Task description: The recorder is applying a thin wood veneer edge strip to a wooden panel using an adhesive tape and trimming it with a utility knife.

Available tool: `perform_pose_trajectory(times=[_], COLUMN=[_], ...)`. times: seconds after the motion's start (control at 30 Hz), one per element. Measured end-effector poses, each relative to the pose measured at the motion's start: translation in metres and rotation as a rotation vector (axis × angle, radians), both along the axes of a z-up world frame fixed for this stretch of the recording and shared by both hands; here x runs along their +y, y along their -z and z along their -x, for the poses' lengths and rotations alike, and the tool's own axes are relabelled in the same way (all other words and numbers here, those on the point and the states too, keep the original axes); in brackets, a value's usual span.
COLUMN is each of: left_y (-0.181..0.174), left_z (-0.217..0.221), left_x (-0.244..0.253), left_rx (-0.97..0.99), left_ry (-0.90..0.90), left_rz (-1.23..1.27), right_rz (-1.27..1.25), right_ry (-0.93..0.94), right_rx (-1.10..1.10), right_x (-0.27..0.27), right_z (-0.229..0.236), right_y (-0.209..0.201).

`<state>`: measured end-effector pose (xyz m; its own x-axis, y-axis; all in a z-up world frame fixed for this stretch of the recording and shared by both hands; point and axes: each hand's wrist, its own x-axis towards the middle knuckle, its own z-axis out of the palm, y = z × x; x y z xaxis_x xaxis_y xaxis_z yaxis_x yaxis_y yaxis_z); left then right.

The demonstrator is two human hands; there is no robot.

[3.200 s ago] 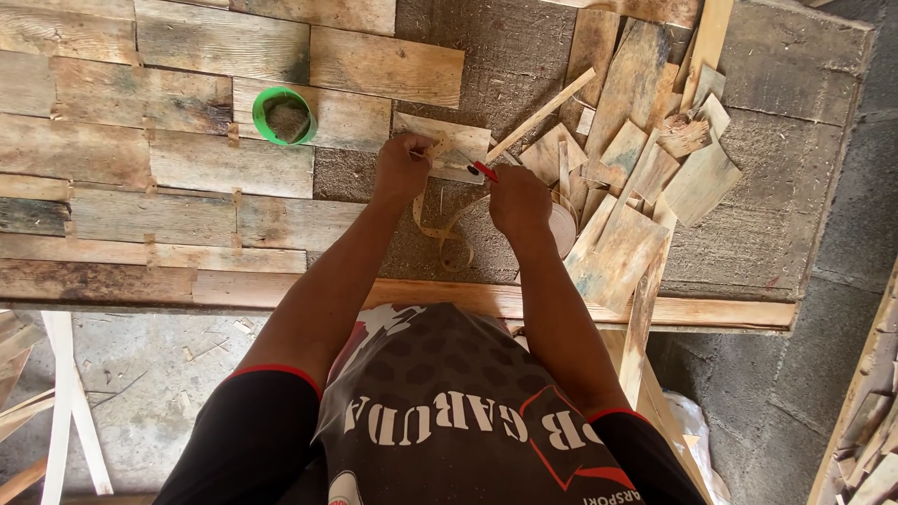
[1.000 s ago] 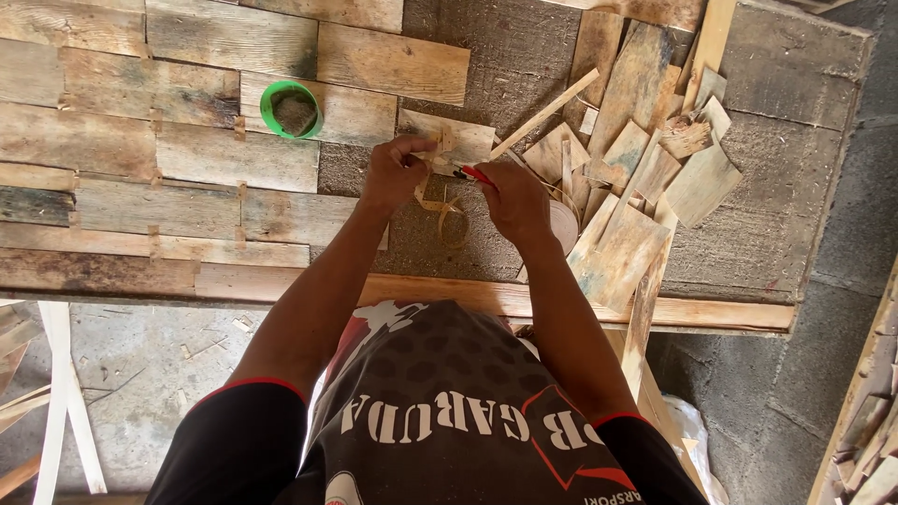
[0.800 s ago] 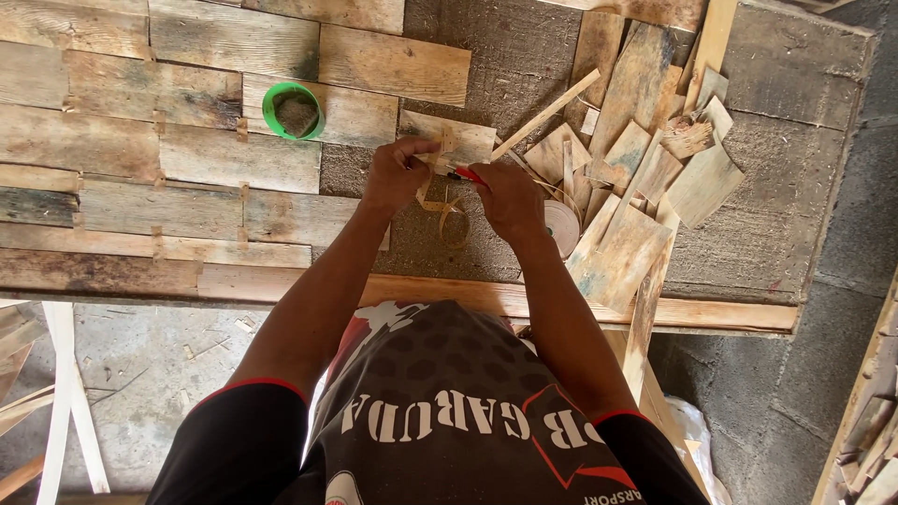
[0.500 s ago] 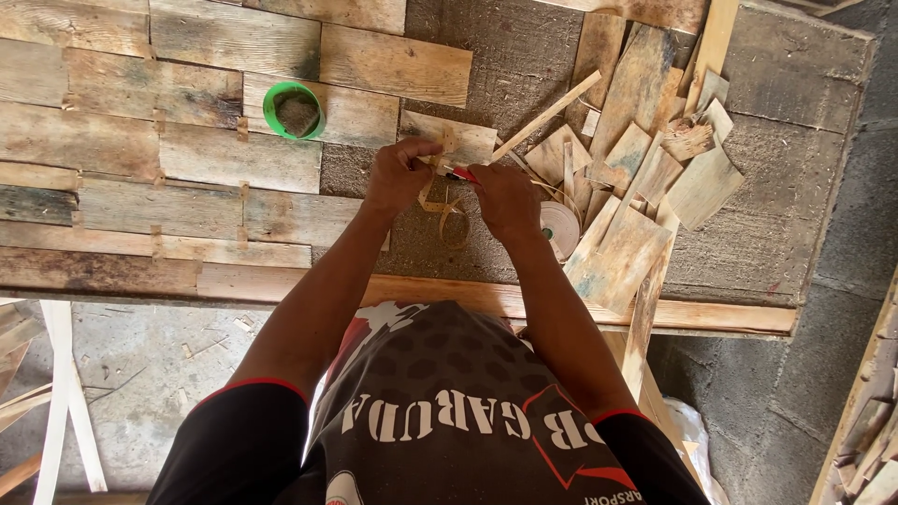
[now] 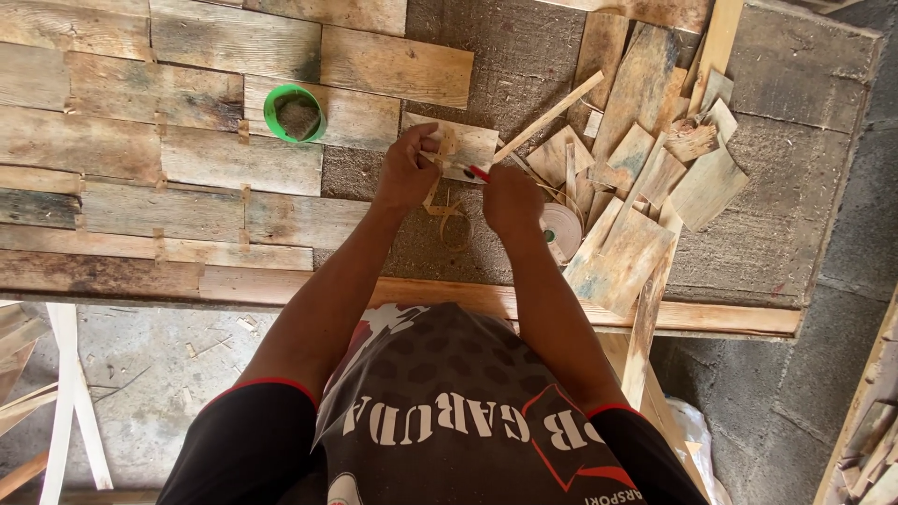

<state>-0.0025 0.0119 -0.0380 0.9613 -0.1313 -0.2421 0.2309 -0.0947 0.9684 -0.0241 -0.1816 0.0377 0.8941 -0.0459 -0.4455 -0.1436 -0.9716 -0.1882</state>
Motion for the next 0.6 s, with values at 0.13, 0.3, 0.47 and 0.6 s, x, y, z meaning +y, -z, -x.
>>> perform_pose_trajectory(times=[0.13,0.3,0.47,0.6], left_y=[-0.024,-0.004,-0.002,-0.004], left_z=[0.000,0.006,0.013,0.020], left_x=[-0.002,-0.005,-0.001,0.004], left_rx=[0.035,-0.012,0.055,0.117], left_ry=[0.011,0.072,0.024,-0.028], left_rz=[-0.021,0.039,0.102,-0.072], right_rz=[-0.272,-1.223,-1.117,-0.909], right_ry=[0.077,0.643,0.656,0.595], right_rx=[-0.171,0.010,-0.111,-0.176], right_x=[-0.014,0.008,0.021,0.018], right_z=[-0.005,-0.021,-0.032,-0.036], right_y=[0.029,0.058,0.067,0.081])
